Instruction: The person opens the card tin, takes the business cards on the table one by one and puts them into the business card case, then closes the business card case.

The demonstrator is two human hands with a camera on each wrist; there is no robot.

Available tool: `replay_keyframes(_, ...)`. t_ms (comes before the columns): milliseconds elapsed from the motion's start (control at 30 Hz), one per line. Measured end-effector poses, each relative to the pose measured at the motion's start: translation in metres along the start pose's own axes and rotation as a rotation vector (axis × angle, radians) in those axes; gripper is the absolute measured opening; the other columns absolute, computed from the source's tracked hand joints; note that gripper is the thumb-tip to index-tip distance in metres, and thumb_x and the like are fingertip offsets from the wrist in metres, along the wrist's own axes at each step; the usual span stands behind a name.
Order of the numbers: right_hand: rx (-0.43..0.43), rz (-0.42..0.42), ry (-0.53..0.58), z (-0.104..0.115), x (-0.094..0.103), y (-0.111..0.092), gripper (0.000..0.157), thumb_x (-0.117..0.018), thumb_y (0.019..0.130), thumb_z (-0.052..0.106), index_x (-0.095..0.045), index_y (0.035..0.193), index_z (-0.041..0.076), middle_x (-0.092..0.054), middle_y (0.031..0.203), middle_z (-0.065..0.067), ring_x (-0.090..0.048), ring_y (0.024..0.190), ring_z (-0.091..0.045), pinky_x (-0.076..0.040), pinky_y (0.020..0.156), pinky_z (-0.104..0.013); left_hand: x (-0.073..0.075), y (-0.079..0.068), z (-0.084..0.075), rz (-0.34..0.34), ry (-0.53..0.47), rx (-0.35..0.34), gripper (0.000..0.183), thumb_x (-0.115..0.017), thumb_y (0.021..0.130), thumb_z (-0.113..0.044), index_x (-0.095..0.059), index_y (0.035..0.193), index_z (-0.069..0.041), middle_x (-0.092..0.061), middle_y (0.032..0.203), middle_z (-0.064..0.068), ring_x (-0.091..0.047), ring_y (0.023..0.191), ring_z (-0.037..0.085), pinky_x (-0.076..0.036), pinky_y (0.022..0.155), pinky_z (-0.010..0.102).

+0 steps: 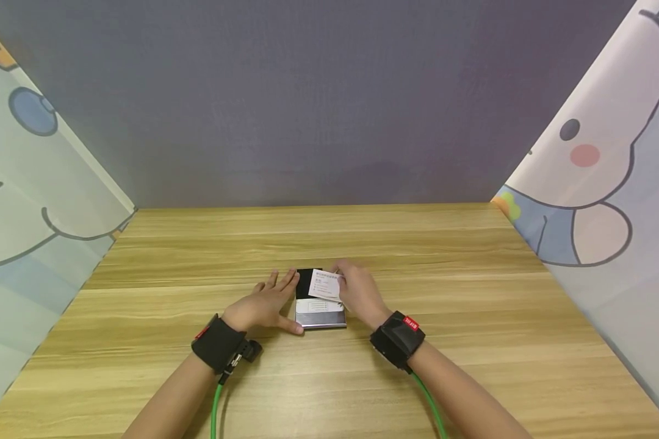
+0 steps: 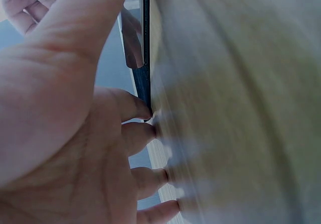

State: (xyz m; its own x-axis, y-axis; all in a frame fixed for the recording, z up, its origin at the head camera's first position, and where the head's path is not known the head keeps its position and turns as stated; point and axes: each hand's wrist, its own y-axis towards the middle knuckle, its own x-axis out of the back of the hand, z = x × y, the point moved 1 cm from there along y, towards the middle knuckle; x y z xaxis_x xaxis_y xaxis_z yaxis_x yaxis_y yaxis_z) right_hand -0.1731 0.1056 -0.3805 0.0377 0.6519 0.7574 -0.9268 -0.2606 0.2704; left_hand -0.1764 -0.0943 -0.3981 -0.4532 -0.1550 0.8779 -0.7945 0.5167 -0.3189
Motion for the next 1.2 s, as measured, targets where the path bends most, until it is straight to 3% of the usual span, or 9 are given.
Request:
replay_keyframes(367,0.046,0.021,0.032,0.008,-0.010,0.003,0.020,-0.055,0.082,-0.010,-0.063,0.093,0.003,-0.066,0.082,-0.010,-0.059,0.071,-0.015,-0.053,0.062,-0.035,0.001,0.000,0.000,0.006,-0.008,0.009,0.113,-0.066,0.067,-0.060,-0.008,0.146,-0.003,-0.001,0.154,0.015,0.002,0.134,0.045,-0.014,0.107,0.062)
replay_keyframes(967,0.075,0.105,0.019,0.007,-0.019,0.002,0.021,-0.054,0.081,-0.012,-0.064,0.090,0.004,-0.068,0.086,-0.011,-0.056,0.069,-0.014,-0.052,0.060,-0.033,0.001,-0.001,0.000,0.010,0.001,0.016,0.114,-0.066,0.067,-0.060,-0.006,0.146,-0.004,-0.001,0.154,0.014,0.001,0.134,0.045,-0.015,0.107,0.062)
replay_keyframes(1200,0.084,0.150,-0.039,0.006,-0.021,-0.001,0.025,-0.055,0.080,-0.012,-0.065,0.098,0.003,-0.063,0.102,-0.015,-0.057,0.091,-0.024,-0.052,0.076,-0.042,0.001,0.000,0.001,0.004,-0.003,0.007,0.115,-0.066,0.066,-0.061,-0.006,0.146,-0.004,-0.002,0.154,0.015,0.001,0.134,0.045,-0.015,0.107,0.062)
